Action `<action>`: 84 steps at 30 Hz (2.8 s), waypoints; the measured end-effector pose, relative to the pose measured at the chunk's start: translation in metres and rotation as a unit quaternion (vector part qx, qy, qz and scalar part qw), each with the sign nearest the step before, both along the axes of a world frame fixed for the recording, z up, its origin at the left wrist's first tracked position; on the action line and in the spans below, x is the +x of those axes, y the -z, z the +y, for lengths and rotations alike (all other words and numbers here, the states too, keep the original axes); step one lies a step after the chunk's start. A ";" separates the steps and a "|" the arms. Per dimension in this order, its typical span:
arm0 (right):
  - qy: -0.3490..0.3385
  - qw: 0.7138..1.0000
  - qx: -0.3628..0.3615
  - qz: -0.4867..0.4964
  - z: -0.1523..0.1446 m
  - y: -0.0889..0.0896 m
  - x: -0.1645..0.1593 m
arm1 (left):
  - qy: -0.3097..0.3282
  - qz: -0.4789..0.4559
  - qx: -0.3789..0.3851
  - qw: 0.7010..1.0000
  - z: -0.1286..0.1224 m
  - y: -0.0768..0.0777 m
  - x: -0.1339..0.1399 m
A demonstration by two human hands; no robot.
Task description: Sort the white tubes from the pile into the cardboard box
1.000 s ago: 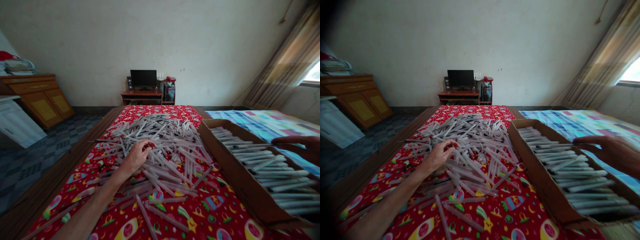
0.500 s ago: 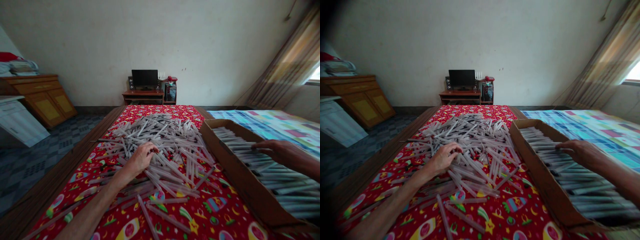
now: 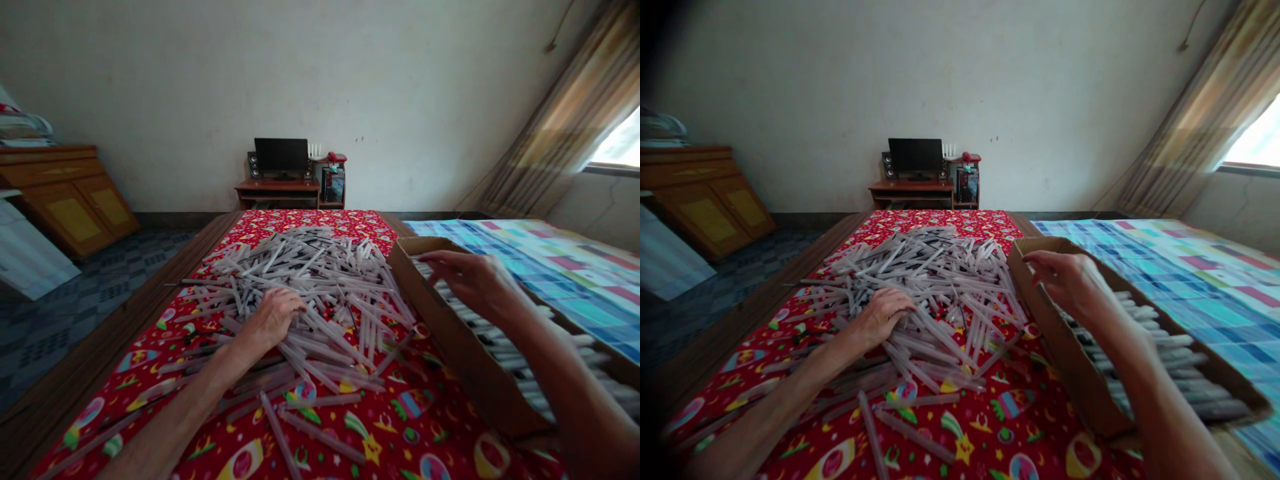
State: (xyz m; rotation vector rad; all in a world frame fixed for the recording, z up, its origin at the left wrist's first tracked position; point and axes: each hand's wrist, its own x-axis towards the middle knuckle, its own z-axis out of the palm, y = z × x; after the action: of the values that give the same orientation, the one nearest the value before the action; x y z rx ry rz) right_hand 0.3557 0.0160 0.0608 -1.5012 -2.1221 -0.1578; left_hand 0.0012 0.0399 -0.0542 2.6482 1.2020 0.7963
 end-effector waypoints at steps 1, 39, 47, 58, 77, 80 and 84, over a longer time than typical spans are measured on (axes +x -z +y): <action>-0.032 0.999 -0.016 -0.001 -0.002 -0.001 -0.017 | 0.004 -0.001 -0.003 1.000 0.001 0.000 -0.001; -0.143 0.979 -0.144 0.033 0.060 0.084 -0.116 | -0.010 -0.552 -0.499 0.668 -0.017 -0.035 0.004; -0.138 0.980 -0.144 0.007 0.056 0.079 -0.119 | -0.038 -0.524 -0.463 0.714 -0.018 -0.035 0.007; 0.019 0.964 -0.213 -0.161 0.048 0.070 -0.113 | -0.108 -0.550 -0.394 0.728 -0.014 -0.028 0.009; -0.029 0.994 -0.075 -0.078 0.094 0.106 -0.159 | -0.107 -0.560 -0.397 0.719 -0.013 -0.022 0.013; -0.041 0.994 -0.066 -0.075 0.087 0.104 -0.157 | -0.110 -0.576 -0.396 0.707 -0.012 -0.025 0.014; -0.034 0.996 -0.068 -0.056 0.075 0.078 -0.143 | -0.122 -0.617 -0.386 0.675 -0.010 -0.032 0.011</action>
State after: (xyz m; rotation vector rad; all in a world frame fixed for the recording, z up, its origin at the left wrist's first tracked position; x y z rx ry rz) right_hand 0.2122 0.0909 -0.0170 -1.5251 -2.3121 -0.0761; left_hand 0.0117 0.0296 -0.0223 0.8270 1.0176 1.3322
